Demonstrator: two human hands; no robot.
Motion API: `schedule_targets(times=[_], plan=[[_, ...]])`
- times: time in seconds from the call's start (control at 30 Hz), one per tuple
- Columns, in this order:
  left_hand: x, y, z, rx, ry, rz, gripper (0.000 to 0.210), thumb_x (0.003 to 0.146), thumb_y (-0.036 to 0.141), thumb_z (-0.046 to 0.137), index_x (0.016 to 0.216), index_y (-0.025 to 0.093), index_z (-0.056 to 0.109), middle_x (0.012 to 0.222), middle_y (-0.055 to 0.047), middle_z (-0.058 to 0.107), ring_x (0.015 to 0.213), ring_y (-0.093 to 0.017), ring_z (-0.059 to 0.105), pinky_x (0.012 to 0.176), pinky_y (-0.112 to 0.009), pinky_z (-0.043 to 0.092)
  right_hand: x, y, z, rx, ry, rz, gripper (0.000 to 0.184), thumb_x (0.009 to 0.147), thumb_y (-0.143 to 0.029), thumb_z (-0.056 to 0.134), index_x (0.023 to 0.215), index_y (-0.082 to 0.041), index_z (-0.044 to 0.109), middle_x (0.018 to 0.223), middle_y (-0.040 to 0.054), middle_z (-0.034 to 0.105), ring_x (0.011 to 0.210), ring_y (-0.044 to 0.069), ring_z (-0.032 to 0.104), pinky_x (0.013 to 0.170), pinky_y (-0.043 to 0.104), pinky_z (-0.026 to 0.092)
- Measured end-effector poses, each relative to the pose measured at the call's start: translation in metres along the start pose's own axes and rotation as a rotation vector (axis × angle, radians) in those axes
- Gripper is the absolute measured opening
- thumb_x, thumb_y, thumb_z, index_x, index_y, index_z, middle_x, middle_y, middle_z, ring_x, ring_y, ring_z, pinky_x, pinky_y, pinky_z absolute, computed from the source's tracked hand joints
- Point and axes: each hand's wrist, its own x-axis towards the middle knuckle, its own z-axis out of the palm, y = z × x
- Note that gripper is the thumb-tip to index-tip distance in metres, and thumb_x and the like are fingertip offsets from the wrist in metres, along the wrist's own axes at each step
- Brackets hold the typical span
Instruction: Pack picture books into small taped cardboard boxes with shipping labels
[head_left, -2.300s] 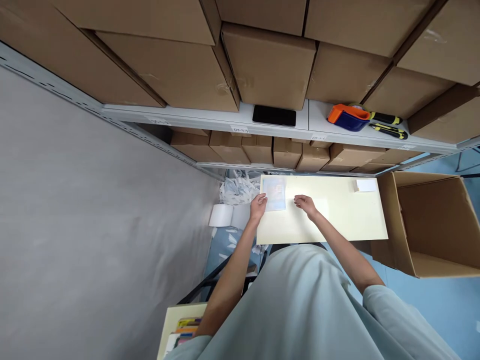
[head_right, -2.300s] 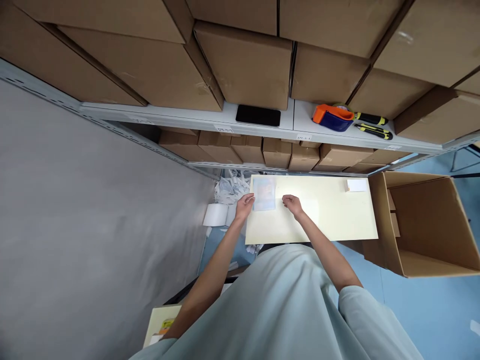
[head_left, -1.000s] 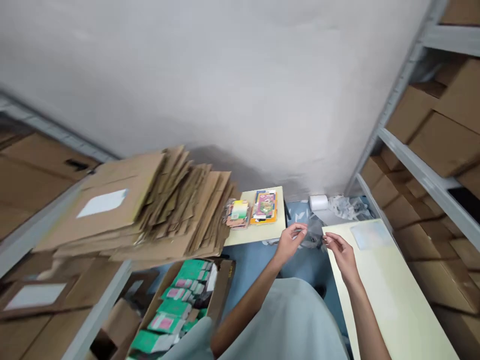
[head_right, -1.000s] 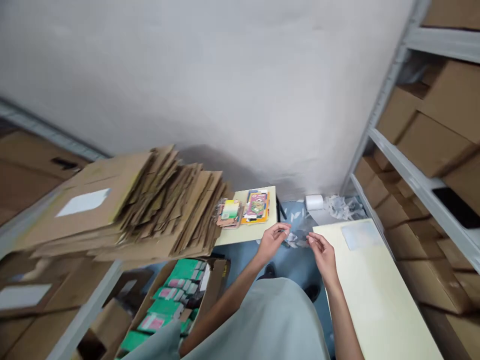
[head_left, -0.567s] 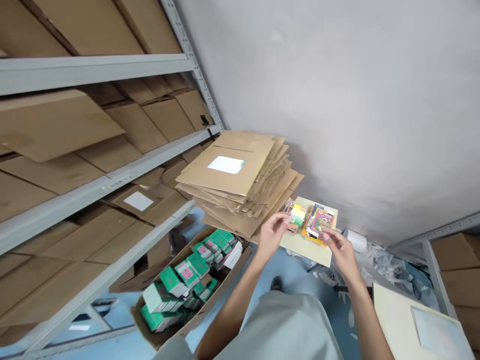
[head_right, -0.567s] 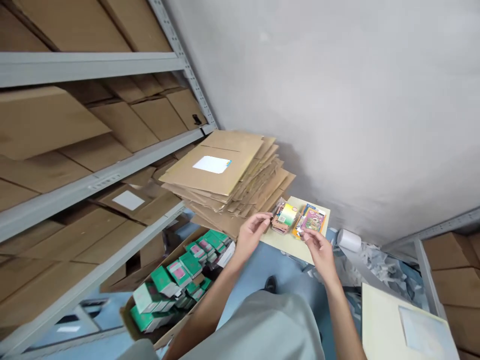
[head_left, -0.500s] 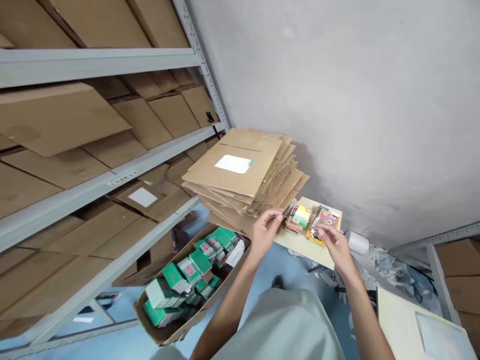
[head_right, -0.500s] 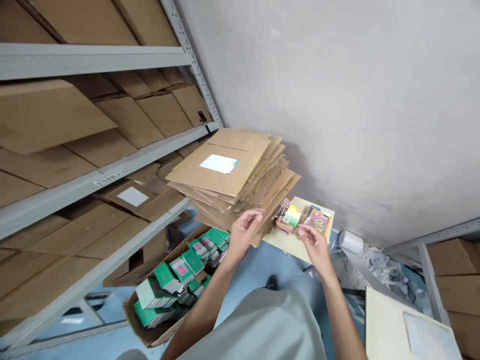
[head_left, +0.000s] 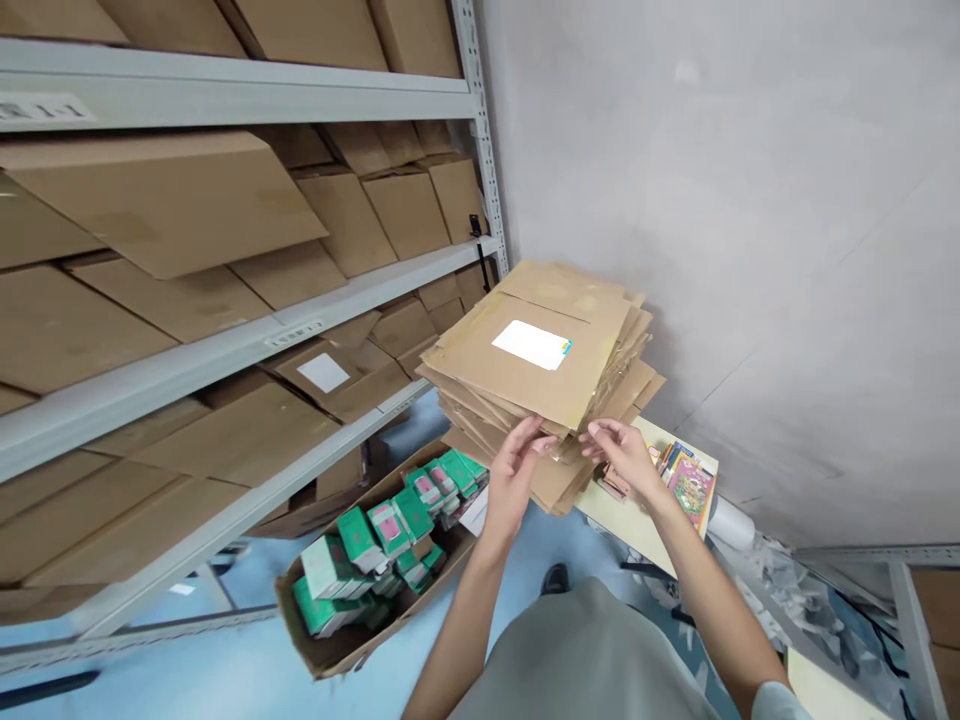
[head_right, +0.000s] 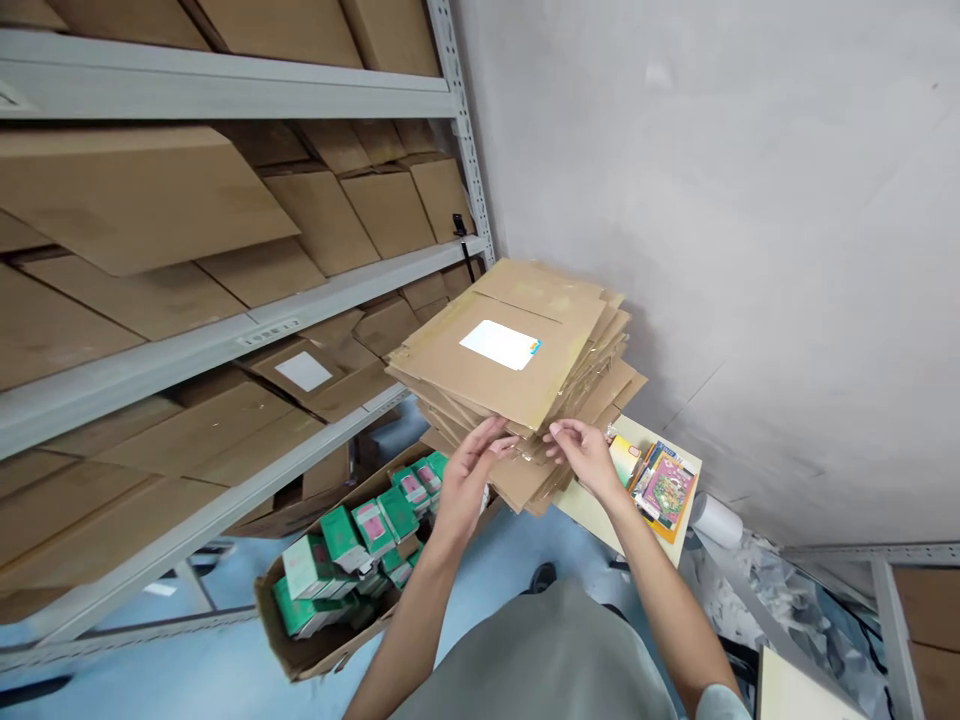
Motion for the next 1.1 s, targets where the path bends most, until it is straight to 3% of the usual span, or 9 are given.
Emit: schedule_targets(times=[0.13,0.3,0.5,0.63,0.73,0.83,0.93,1.03,1.1], plan=[[0.001,0.004,-0.002,-0.063,-0.047,-0.047,0.064,0.091,0.056,0.082,0.145,0.026,0.068,0.158,-0.017,0.064,0.117,-0.031,0.078,0.100,-0.046,0.063,0.016,-0.006,0.013,0.025,-0.029,0.031,0.068,0.073,-0.084,0.083,0.097,-0.020,0.075,0.094,0.0112,0.084,0.069,0.020,0.078,0.060,0.029,0.060],[0.005,0.006,0.001,-0.068,-0.055,-0.042,0.068,0.090,0.056,0.084,0.148,0.026,0.065,0.155,-0.016,0.066,0.124,-0.030,0.076,0.108,-0.045,0.060,0.019,-0.014,0.026,0.047,0.012,0.022,0.072,0.073,-0.091,0.077,0.086,-0.020,0.072,0.081,0.0099,0.082,0.062,0.019,0.076,0.055,0.028,0.059],[0.007,0.016,0.006,-0.017,-0.110,-0.034,0.062,0.092,0.055,0.082,0.145,0.026,0.067,0.147,-0.014,0.072,0.125,-0.029,0.075,0.114,-0.045,0.057,0.022,-0.029,0.040,0.076,-0.054,-0.008,0.068,0.067,-0.085,0.087,0.077,-0.021,0.065,0.068,0.0036,0.076,0.053,0.016,0.070,0.051,0.025,0.055],[0.007,0.027,0.011,-0.038,-0.061,-0.001,0.058,0.091,0.059,0.082,0.134,0.023,0.072,0.137,-0.013,0.076,0.124,-0.029,0.075,0.113,-0.044,0.058,0.003,-0.041,0.042,0.101,-0.005,-0.124,0.064,0.078,-0.083,0.081,0.074,-0.024,0.058,0.064,0.0009,0.073,0.050,0.014,0.066,0.049,0.024,0.053],[0.004,0.037,0.016,-0.054,0.013,0.017,0.049,0.092,0.063,0.079,0.118,0.021,0.075,0.123,-0.012,0.080,0.112,-0.026,0.077,0.105,-0.040,0.062,-0.025,-0.045,0.039,0.072,0.037,-0.149,0.062,0.085,-0.082,0.076,0.074,-0.025,0.055,0.062,0.0010,0.072,0.048,0.015,0.064,0.048,0.025,0.052],[-0.002,0.047,0.024,-0.067,0.034,0.016,0.042,0.092,0.062,0.080,0.104,0.022,0.074,0.107,-0.008,0.080,0.101,-0.022,0.077,0.096,-0.034,0.064,-0.057,-0.039,0.033,0.063,0.104,-0.171,0.058,0.091,-0.079,0.073,0.075,-0.026,0.054,0.060,0.0007,0.070,0.049,0.016,0.065,0.049,0.027,0.053],[-0.009,0.051,0.037,-0.079,-0.033,-0.002,0.040,0.092,0.060,0.081,0.104,0.023,0.075,0.106,-0.007,0.080,0.103,-0.022,0.076,0.095,-0.034,0.063,-0.085,-0.026,0.018,0.054,0.193,-0.188,0.055,0.092,-0.075,0.074,0.075,-0.026,0.058,0.060,0.0001,0.068,0.051,0.018,0.067,0.051,0.029,0.055],[-0.013,0.044,0.057,-0.053,-0.150,-0.033,0.044,0.088,0.056,0.085,0.113,0.022,0.078,0.117,-0.009,0.081,0.113,-0.026,0.075,0.103,-0.037,0.061,-0.110,-0.013,-0.013,0.013,0.344,-0.187,0.054,0.089,-0.076,0.076,0.075,-0.025,0.063,0.060,0.0003,0.067,0.052,0.019,0.067,0.052,0.031,0.055],[-0.014,0.031,0.074,-0.019,-0.238,-0.058,0.047,0.086,0.056,0.087,0.117,0.021,0.079,0.120,-0.010,0.082,0.120,-0.028,0.074,0.107,-0.038,0.059,-0.131,-0.007,-0.044,-0.023,0.510,-0.183,0.054,0.089,-0.077,0.075,0.077,-0.025,0.067,0.060,0.0014,0.067,0.052,0.020,0.065,0.052,0.031,0.054]])
